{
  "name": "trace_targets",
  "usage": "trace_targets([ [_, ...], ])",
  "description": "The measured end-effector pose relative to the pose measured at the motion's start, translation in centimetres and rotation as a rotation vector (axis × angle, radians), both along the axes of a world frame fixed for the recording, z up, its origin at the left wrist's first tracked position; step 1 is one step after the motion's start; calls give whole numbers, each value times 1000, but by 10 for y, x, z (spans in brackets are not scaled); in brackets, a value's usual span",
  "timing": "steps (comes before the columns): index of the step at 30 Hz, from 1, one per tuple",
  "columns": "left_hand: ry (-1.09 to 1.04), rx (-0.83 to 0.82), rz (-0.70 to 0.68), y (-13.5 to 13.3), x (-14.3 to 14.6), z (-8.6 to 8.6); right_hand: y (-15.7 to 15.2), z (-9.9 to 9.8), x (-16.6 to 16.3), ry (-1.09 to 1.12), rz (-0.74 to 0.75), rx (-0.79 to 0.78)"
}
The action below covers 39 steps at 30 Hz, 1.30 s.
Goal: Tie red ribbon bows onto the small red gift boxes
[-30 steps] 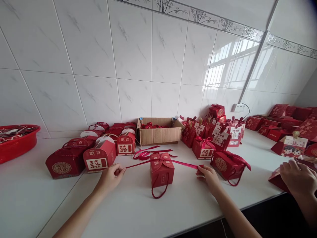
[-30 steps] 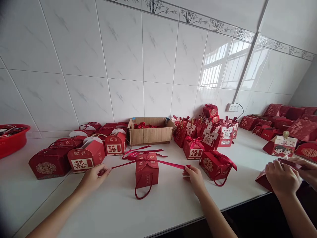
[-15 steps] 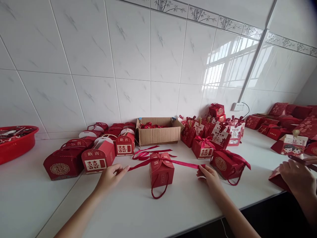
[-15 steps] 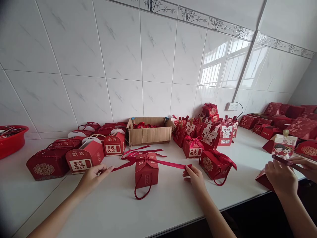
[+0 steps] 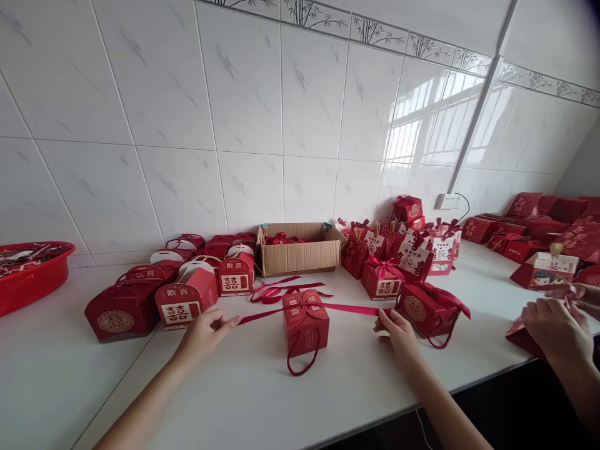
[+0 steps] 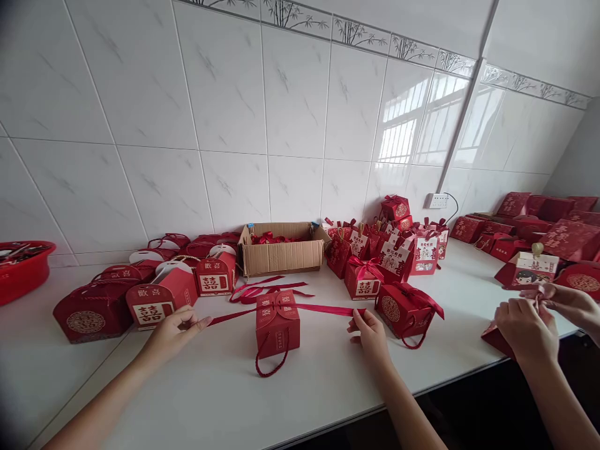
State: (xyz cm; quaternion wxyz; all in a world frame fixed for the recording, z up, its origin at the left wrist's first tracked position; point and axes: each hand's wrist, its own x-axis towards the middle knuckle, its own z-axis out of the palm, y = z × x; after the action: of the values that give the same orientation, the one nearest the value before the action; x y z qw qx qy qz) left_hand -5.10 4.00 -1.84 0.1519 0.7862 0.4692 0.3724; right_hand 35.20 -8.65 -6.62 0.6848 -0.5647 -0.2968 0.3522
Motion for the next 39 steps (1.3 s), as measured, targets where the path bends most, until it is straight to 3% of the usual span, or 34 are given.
trace_targets([
  [4,1,88,-35,2,2,45,6,30,5,-117,-13,133],
  [9,159,118,-50,2,21,129,21,102,1,-251,60,284],
  [11,162,79,-149,1,35,158,27,129,-7,-326,66,341],
  [15,93,-56,-270,-2,65,194,40,167,-28,-427,96,454],
  [19,-161,-200,-395,-6,95,198,49,186,-49,-477,176,519],
  [26,-583,-304,-512,-13,138,180,63,204,-80,-428,294,530],
  [33,-590,-173,-484,-19,151,178,67,213,-95,-366,331,522],
  [39,-555,-177,-514,-20,151,180,66,213,-98,-367,335,530],
])
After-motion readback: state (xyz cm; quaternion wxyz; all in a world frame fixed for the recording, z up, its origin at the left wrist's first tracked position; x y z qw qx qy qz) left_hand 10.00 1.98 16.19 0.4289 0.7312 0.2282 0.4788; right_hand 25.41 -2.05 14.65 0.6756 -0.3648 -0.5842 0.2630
